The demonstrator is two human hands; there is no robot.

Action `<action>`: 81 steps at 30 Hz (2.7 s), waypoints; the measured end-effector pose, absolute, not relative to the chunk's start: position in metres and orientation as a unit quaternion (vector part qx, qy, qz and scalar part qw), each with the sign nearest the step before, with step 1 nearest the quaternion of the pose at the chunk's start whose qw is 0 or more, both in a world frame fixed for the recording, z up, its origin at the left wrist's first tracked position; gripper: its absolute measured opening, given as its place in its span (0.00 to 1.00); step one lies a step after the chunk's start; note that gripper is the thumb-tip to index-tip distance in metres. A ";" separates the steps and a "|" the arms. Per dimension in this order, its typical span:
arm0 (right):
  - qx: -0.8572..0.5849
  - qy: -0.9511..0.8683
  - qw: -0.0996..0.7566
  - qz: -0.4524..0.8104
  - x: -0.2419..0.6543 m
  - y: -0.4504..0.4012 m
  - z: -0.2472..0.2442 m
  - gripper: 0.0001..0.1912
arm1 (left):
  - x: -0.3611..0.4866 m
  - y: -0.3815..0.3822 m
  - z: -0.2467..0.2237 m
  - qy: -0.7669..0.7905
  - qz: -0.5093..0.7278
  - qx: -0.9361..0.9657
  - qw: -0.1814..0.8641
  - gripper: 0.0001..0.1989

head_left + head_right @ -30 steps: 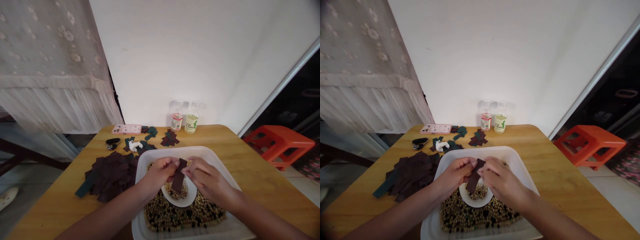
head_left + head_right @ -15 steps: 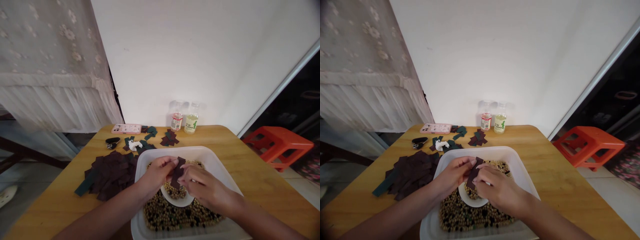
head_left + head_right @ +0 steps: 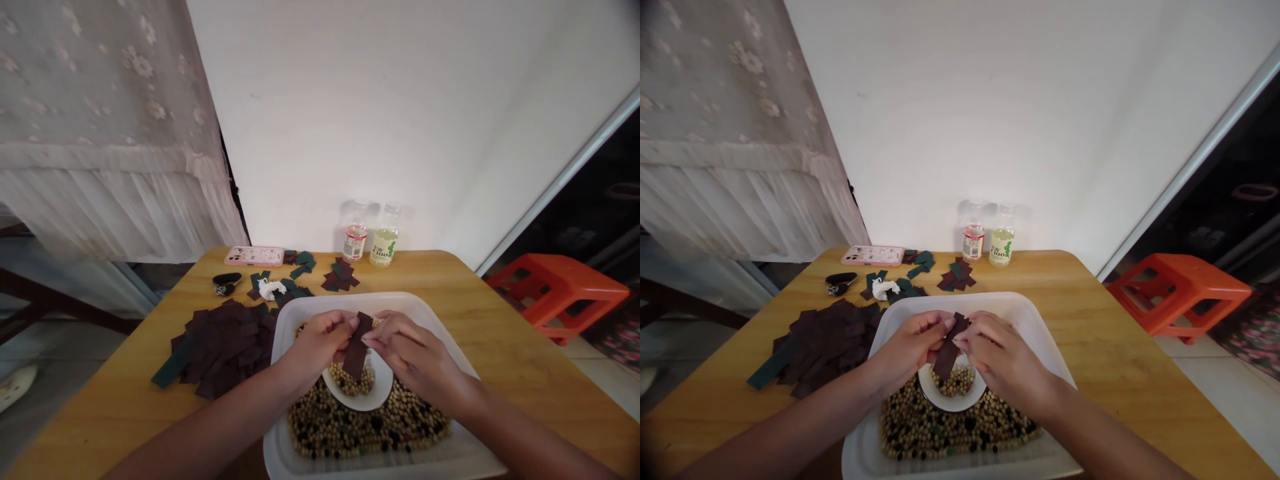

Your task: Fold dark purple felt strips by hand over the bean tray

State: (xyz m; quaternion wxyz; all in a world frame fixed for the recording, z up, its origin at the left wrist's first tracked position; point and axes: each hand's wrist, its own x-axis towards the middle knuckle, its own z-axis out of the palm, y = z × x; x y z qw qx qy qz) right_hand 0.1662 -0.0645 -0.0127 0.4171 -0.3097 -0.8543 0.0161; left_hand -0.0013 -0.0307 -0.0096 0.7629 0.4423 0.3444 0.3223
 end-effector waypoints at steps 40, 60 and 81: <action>-0.339 -0.847 0.408 -0.014 0.172 -0.061 -0.012 0.11 | -0.004 -0.030 -0.005 0.288 0.271 0.443 0.805 0.14; -0.356 -0.837 0.414 0.020 0.169 -0.060 -0.009 0.13 | -0.002 -0.029 -0.007 0.283 0.264 0.435 0.813 0.13; -0.354 -0.826 0.438 0.002 0.169 -0.060 -0.008 0.14 | -0.002 -0.031 -0.004 0.291 0.251 0.423 0.821 0.13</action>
